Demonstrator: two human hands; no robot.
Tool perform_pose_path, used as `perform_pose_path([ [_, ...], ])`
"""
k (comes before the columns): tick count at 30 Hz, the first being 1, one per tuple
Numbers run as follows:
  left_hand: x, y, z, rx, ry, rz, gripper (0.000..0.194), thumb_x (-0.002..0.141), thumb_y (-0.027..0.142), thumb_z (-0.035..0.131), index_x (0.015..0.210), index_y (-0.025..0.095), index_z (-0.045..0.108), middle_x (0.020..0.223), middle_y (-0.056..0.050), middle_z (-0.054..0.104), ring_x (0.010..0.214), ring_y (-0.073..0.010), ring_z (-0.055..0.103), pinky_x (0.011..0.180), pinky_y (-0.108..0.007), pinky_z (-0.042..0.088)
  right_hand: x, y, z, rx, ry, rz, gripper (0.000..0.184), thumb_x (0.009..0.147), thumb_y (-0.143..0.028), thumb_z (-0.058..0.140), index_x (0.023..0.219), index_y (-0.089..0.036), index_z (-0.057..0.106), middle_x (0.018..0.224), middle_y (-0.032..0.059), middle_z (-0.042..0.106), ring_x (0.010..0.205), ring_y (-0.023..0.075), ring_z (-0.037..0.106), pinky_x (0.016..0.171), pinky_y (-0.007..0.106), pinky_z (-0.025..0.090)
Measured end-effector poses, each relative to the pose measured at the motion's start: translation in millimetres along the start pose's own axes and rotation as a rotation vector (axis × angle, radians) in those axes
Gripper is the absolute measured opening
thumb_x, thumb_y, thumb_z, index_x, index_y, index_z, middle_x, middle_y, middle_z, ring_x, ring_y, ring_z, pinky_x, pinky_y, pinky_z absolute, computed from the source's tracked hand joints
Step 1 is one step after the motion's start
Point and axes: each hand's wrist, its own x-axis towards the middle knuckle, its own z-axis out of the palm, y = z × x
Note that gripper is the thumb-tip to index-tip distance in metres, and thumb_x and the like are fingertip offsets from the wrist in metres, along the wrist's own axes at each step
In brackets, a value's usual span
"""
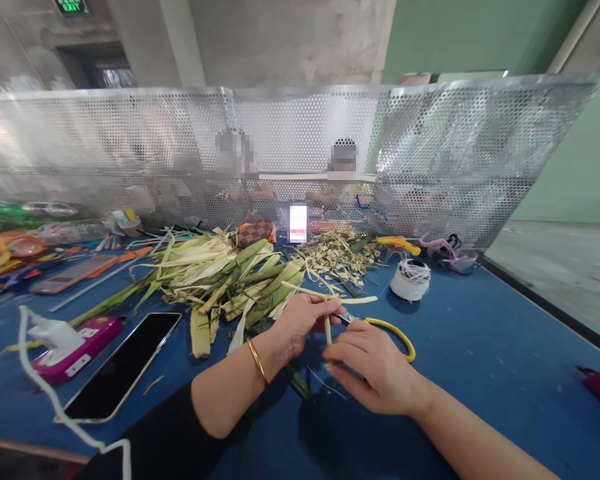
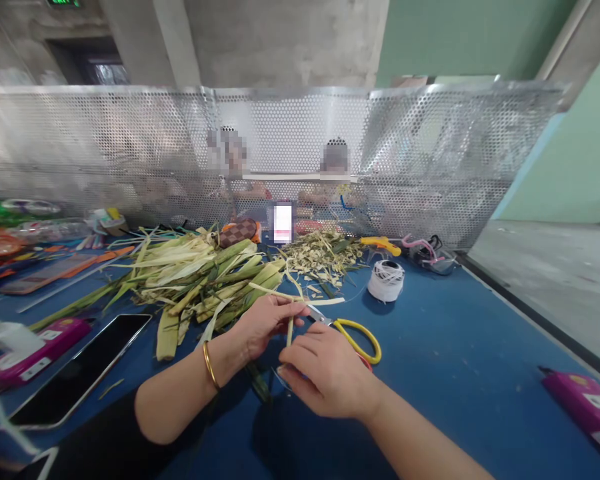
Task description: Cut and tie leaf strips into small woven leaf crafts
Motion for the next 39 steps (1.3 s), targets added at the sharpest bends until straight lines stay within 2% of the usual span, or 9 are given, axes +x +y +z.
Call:
perform_pose_path([
  [5, -1.4, 0.4, -0.2, -0.009, -0.034, 0.017, 0.021, 0.064, 0.03, 0.077, 0.066, 0.013, 0.065, 0.064, -0.001, 0.064, 0.054, -0.0079, 0.053, 0.056, -0.021, 0.042, -5.2, 20.3, -8.0, -0.195, 0.302, 0.404, 0.019, 0.094, -0.026, 0.043, 0.103, -0.019, 0.059, 0.086, 0.0079, 0.068, 0.079, 0.0207, 0.061, 0.071, 0.034, 0.044],
  [8, -2.4, 0.0, 0.8, -0.016, -0.057, 0.027, 0.023, 0.064, 0.031, 0.076, 0.066, 0.013, 0.062, 0.066, -0.001, 0.063, 0.053, -0.0077, 0.053, 0.054, -0.021, 0.042, -7.3, 33.2, -7.8, -0.284, 0.238, 0.613, 0.018, 0.092, -0.031, 0.049, 0.096, -0.02, 0.062, 0.092, 0.0084, 0.07, 0.087, 0.0235, 0.063, 0.081, 0.039, 0.042],
  [12, -2.1, -2.4, 2.2, 0.01, -0.063, 0.043, 0.028, 0.06, 0.032, 0.079, 0.063, 0.014, 0.057, 0.059, 0.002, 0.055, 0.048, -0.0055, 0.044, 0.045, -0.019, 0.031, -7.6, 39.0, -5.6, -0.137, 0.045, 0.601, 0.021, 0.093, -0.028, 0.046, 0.078, -0.022, 0.061, 0.076, 0.0008, 0.07, 0.073, 0.017, 0.062, 0.093, 0.04, 0.036],
  [17, 0.5, -3.7, 0.9, 0.057, 0.012, 0.073, 0.032, 0.06, 0.037, 0.078, 0.062, 0.013, 0.056, 0.058, 0.003, 0.054, 0.046, -0.0033, 0.03, 0.043, -0.02, 0.019, -6.2, 40.7, -15.1, -0.011, -0.036, 0.708, 0.027, 0.089, -0.029, 0.048, 0.064, -0.021, 0.055, 0.061, -0.001, 0.061, 0.061, 0.0157, 0.055, 0.063, 0.028, 0.041],
  [20, -0.1, -2.7, 0.6, 0.093, 0.01, 0.056, 0.032, 0.059, 0.038, 0.077, 0.062, 0.013, 0.058, 0.058, 0.002, 0.055, 0.047, -0.0038, 0.03, 0.044, -0.021, 0.018, -5.9, 41.7, -22.9, -0.045, 0.039, 0.732, 0.027, 0.089, -0.03, 0.048, 0.067, -0.021, 0.058, 0.065, -0.0001, 0.062, 0.062, 0.0158, 0.055, 0.059, 0.027, 0.04],
  [24, -4.6, -6.1, 4.7, 0.238, -0.061, 0.07, 0.026, 0.063, 0.037, 0.073, 0.061, 0.013, 0.062, 0.053, 0.002, 0.054, 0.045, -0.0048, 0.03, 0.046, -0.022, 0.02, -5.2, 37.6, -23.3, -0.285, 0.285, 0.569, 0.02, 0.09, -0.03, 0.05, 0.083, -0.021, 0.067, 0.084, 0.0043, 0.069, 0.084, 0.0201, 0.061, 0.086, 0.038, 0.038],
  [27, -9.0, -11.6, 10.0, 0.342, -0.159, 0.119, 0.018, 0.062, 0.028, 0.07, 0.056, 0.013, 0.064, 0.048, 0.004, 0.051, 0.047, -0.0059, 0.035, 0.05, -0.023, 0.026, -4.3, 34.1, -15.6, -0.251, 0.234, 0.536, 0.016, 0.088, -0.028, 0.054, 0.085, -0.023, 0.069, 0.084, 0.0045, 0.068, 0.085, 0.0208, 0.061, 0.088, 0.04, 0.038],
  [31, -13.8, -14.3, 14.8, 0.36, -0.32, 0.127, 0.015, 0.062, 0.025, 0.067, 0.069, 0.013, 0.072, 0.058, 0.002, 0.06, 0.056, -0.0093, 0.047, 0.056, -0.022, 0.033, -3.1, 33.2, -5.4, 0.04, 0.142, 0.698, 0.014, 0.081, -0.028, 0.058, 0.07, -0.022, 0.066, 0.078, 0.003, 0.067, 0.082, 0.0202, 0.062, 0.079, 0.035, 0.044],
  [39, -18.1, -11.8, 18.2, 0.427, -0.318, 0.066, 0.026, 0.07, 0.038, 0.065, 0.071, 0.014, 0.074, 0.057, -0.001, 0.062, 0.046, -0.0067, 0.038, 0.047, -0.022, 0.028, -0.1, 27.7, -2.5, 0.516, 0.181, 0.98, 0.014, 0.075, -0.032, 0.06, 0.066, -0.021, 0.059, 0.058, -0.0028, 0.058, 0.053, 0.0137, 0.056, 0.052, 0.025, 0.043],
])
